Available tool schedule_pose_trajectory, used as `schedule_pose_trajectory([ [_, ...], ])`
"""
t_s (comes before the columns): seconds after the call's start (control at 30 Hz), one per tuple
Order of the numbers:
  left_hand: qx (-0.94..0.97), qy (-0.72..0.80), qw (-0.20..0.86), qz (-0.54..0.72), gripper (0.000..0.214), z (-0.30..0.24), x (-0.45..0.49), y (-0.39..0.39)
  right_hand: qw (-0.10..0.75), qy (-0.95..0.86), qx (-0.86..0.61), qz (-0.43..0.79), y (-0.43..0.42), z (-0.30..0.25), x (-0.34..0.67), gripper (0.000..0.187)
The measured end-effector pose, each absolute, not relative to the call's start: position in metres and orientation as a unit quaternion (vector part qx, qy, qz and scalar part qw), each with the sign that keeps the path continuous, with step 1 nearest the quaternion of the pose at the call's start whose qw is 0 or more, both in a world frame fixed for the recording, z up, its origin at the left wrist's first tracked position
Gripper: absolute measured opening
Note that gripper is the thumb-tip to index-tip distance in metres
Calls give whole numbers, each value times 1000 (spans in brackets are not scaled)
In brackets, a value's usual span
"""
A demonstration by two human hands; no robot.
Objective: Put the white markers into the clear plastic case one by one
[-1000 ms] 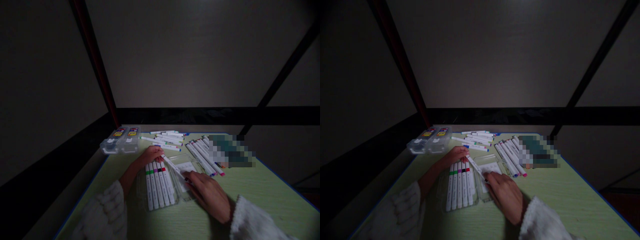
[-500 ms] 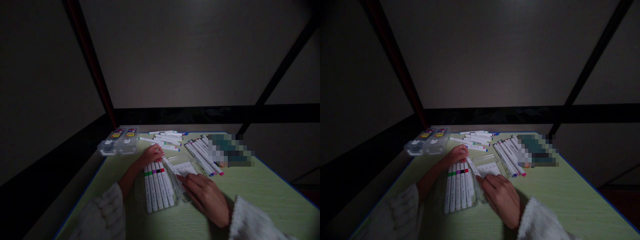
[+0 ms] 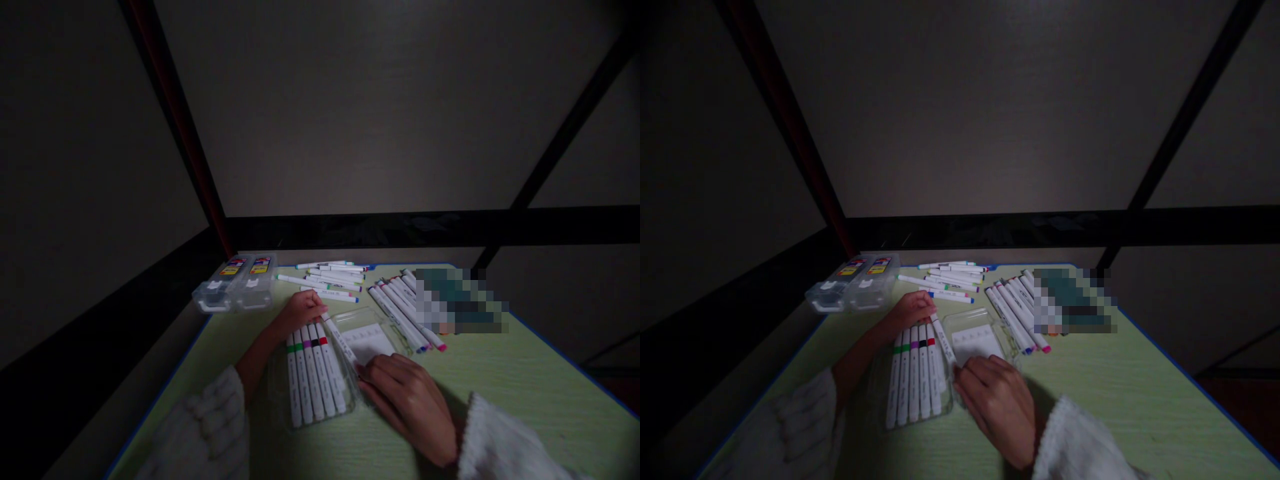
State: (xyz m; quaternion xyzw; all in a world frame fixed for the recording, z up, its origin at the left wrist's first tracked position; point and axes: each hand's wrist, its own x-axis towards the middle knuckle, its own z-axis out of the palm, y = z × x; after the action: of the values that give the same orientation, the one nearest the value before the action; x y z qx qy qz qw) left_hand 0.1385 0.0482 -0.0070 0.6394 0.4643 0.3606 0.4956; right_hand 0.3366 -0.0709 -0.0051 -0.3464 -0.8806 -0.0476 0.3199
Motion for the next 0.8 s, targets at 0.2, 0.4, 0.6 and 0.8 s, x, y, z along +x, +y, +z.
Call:
schedule_pose_trajectory([
  [0.2, 634, 459, 502, 367, 17, -12, 138, 52, 325, -878, -349, -34, -72, -7, 335, 32],
  [0.4, 620, 447, 529, 370, 18, -2, 139, 44, 331, -876, -351, -26, -73, -8, 335, 31],
  [0.6, 601, 434, 562, 367, 16, 2, 141, 39, 329, -877, -349, -22, -74, -8, 333, 32],
  [0.8, 585, 430, 579, 370, 13, 0, 141, 40, 332, -878, -342, -32, -76, -6, 331, 31],
])
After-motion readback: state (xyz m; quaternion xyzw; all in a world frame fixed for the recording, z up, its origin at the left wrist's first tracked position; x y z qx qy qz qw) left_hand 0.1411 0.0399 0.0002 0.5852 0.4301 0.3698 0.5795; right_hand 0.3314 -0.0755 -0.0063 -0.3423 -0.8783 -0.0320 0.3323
